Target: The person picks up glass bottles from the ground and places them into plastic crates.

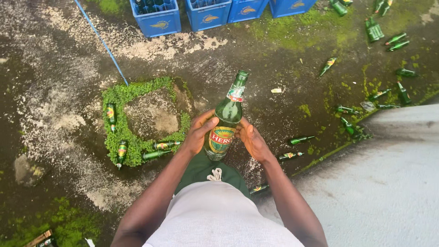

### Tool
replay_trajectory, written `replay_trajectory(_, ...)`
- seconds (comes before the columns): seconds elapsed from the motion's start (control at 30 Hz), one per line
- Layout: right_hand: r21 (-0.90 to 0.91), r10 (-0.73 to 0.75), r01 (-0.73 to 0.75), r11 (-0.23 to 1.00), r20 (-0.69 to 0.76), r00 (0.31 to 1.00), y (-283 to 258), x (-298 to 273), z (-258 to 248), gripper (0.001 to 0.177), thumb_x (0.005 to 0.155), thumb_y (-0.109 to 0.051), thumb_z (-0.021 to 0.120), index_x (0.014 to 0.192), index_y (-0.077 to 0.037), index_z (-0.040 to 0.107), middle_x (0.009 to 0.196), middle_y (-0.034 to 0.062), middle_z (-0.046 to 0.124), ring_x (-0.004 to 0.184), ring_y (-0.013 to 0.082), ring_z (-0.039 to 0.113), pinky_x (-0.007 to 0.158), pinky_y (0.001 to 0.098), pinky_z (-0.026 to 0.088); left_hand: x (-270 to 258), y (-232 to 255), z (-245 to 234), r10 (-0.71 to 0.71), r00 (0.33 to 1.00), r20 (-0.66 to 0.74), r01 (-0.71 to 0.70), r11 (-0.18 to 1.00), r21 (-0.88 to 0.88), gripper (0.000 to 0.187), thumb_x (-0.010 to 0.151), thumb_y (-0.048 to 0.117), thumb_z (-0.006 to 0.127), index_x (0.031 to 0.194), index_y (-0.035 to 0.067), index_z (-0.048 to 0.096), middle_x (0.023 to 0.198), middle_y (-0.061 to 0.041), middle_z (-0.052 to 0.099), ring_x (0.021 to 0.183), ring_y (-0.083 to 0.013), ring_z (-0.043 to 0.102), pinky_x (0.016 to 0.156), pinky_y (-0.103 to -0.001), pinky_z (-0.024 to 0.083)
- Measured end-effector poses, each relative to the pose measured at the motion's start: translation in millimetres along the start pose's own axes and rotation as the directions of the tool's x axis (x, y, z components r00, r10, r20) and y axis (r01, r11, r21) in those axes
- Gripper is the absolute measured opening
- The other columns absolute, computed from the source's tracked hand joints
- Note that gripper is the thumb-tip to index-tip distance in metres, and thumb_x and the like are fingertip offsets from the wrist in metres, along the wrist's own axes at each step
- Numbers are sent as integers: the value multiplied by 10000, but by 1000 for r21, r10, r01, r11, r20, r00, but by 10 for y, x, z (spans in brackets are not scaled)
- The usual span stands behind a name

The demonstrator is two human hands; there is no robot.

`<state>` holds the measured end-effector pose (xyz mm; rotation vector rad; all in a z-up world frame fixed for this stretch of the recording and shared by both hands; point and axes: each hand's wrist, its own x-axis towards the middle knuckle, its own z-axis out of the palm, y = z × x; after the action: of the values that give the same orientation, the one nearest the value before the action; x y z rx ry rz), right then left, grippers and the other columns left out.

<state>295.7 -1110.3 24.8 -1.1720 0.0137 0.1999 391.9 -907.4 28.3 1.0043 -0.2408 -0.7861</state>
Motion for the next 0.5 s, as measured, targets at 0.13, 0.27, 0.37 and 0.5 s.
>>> replay_trajectory(0.13,-77,28,-30,997,-24,999,-9,128,-150,992,920,-791,494,1537,-19,420,1360,102,615,1199,200,570,1041,391,440,106,-11,-31,14,1000,-3,-14,999,-42,594,992,342,662,1430,-47,560,1304,-120,671,1180,-166,641,1027,-335,524)
replay_trajectory(0.27,-245,-40,22,969,-68,997,-62,357,-392,821,995,-710,478,1355,16,611,1182,95,694,1044,194,632,945,360,505,292,-17,-138,-32,999,-18,31,999,-38,582,963,299,689,1414,-49,568,1280,-136,682,1154,-194,650,1006,-355,528)
replay_trajectory(0.37,-356,-89,38,934,-128,988,-153,515,-557,704,1050,-624,477,1239,21,684,1098,75,690,993,165,612,880,327,498,518,-46,-158,-30,999,-20,31,999,44,581,944,277,703,1409,-43,565,1285,-128,681,1164,-185,648,1015,-345,524)
replay_trajectory(0.5,-372,-114,35,928,-192,975,-275,883,-697,598,1049,-550,531,1131,16,709,1044,51,685,937,138,640,777,300,532,866,-61,-255,-8,1000,21,8,1000,3,564,964,274,696,1404,-58,574,1278,-128,681,1162,-178,644,1018,-340,524)
